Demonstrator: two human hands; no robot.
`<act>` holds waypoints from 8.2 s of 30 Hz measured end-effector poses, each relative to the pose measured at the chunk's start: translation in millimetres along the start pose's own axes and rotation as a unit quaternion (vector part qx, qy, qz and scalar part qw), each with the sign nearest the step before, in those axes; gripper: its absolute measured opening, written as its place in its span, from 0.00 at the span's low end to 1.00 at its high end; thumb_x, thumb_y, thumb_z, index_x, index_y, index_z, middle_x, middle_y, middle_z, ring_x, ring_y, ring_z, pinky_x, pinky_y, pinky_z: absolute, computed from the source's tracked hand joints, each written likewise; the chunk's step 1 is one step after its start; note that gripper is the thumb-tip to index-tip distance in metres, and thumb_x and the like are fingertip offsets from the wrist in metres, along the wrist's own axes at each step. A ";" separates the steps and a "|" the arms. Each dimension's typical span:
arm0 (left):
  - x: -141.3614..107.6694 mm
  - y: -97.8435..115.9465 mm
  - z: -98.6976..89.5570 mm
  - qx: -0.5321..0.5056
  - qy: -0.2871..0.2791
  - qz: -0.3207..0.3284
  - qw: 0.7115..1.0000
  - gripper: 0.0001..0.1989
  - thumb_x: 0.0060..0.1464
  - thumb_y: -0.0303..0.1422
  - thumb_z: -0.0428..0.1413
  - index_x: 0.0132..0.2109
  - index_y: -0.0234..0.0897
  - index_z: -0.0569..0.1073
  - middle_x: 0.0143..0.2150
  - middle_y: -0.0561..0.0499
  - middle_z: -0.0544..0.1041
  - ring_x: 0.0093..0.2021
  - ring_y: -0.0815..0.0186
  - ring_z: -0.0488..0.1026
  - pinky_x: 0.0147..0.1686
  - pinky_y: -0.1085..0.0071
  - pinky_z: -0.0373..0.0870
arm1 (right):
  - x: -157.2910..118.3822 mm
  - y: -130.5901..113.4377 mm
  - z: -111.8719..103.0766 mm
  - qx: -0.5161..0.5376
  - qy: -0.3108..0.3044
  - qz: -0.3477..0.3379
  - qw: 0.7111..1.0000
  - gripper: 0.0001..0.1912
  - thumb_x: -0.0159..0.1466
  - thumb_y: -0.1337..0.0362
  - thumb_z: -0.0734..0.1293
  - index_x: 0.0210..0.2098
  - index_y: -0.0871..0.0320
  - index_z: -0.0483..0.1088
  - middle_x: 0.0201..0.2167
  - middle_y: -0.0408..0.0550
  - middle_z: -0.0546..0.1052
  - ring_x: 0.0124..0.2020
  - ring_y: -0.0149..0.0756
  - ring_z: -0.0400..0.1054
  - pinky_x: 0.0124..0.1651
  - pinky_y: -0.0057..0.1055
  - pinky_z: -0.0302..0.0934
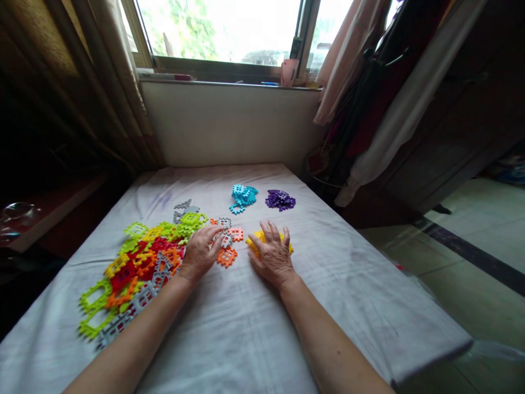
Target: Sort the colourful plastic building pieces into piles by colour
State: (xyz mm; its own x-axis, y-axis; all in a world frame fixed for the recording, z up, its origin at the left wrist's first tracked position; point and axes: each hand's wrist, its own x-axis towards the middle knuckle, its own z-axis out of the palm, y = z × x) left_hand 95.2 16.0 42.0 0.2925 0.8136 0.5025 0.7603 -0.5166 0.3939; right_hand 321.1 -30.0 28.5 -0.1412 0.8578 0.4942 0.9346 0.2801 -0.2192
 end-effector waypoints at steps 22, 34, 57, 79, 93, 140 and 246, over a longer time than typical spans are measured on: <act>-70.8 -46.0 -47.5 0.132 0.109 0.065 0.983 0.15 0.64 0.37 0.50 0.53 0.42 0.75 0.52 0.47 0.80 0.56 0.57 0.74 0.61 0.54 0.65 | 49.9 101.5 9.7 -0.189 -0.029 0.180 0.965 0.18 0.67 0.55 0.60 0.51 0.51 0.76 0.61 0.56 0.69 0.58 0.50 0.60 0.53 0.46 0.54; -59.4 -65.6 -104.2 0.091 0.111 -0.028 0.989 0.17 0.62 0.41 0.48 0.50 0.41 0.76 0.51 0.47 0.80 0.54 0.58 0.75 0.60 0.57 0.68 | 53.5 94.0 5.3 -0.217 0.038 0.145 0.965 0.23 0.68 0.52 0.59 0.55 0.54 0.73 0.64 0.61 0.66 0.65 0.57 0.52 0.62 0.67 0.39; -46.7 -137.5 -89.6 0.054 0.204 -0.345 0.915 0.23 0.63 0.43 0.44 0.49 0.35 0.78 0.48 0.40 0.81 0.49 0.58 0.77 0.48 0.67 0.70 | 32.8 -85.1 65.3 0.177 -0.019 -0.013 0.984 0.16 0.68 0.60 0.63 0.52 0.53 0.75 0.55 0.51 0.76 0.57 0.40 0.68 0.61 0.39 0.60; -97.2 -146.4 -134.1 0.100 0.145 -0.392 0.903 0.19 0.61 0.40 0.49 0.51 0.38 0.77 0.47 0.44 0.81 0.44 0.60 0.75 0.41 0.69 0.69 | 7.7 -51.0 34.9 0.068 0.018 0.068 0.995 0.24 0.62 0.59 0.66 0.57 0.55 0.69 0.56 0.54 0.75 0.59 0.47 0.64 0.63 0.43 0.51; -98.0 -148.1 -131.9 0.109 0.133 -0.381 0.909 0.19 0.58 0.41 0.50 0.49 0.39 0.79 0.43 0.47 0.82 0.37 0.62 0.73 0.35 0.72 0.66 | 14.9 -54.4 40.9 0.044 0.002 0.092 0.995 0.19 0.63 0.55 0.67 0.51 0.53 0.73 0.57 0.54 0.74 0.61 0.51 0.60 0.64 0.49 0.45; -94.6 -142.6 -130.9 0.088 0.124 -0.421 0.894 0.17 0.56 0.37 0.54 0.49 0.41 0.80 0.40 0.50 0.82 0.32 0.65 0.72 0.36 0.71 0.68 | 1.6 -116.8 38.1 0.196 -0.091 -0.234 0.948 0.27 0.58 0.50 0.74 0.54 0.52 0.72 0.55 0.50 0.76 0.58 0.46 0.64 0.62 0.45 0.53; -95.0 -140.7 -131.4 0.073 0.090 -0.429 0.896 0.19 0.58 0.38 0.51 0.52 0.39 0.78 0.46 0.49 0.81 0.39 0.66 0.74 0.37 0.74 0.66 | 1.0 -47.2 17.9 0.151 0.076 0.025 0.985 0.16 0.61 0.51 0.68 0.42 0.56 0.74 0.43 0.53 0.79 0.47 0.45 0.70 0.54 0.42 0.60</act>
State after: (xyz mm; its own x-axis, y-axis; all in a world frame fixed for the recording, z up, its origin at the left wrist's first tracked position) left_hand -115.7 -23.7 40.0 -0.5242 0.8315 0.1840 0.7324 0.3300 0.5956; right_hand 271.0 -34.6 24.3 -0.0260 0.8055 0.5920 0.7962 0.3748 -0.4750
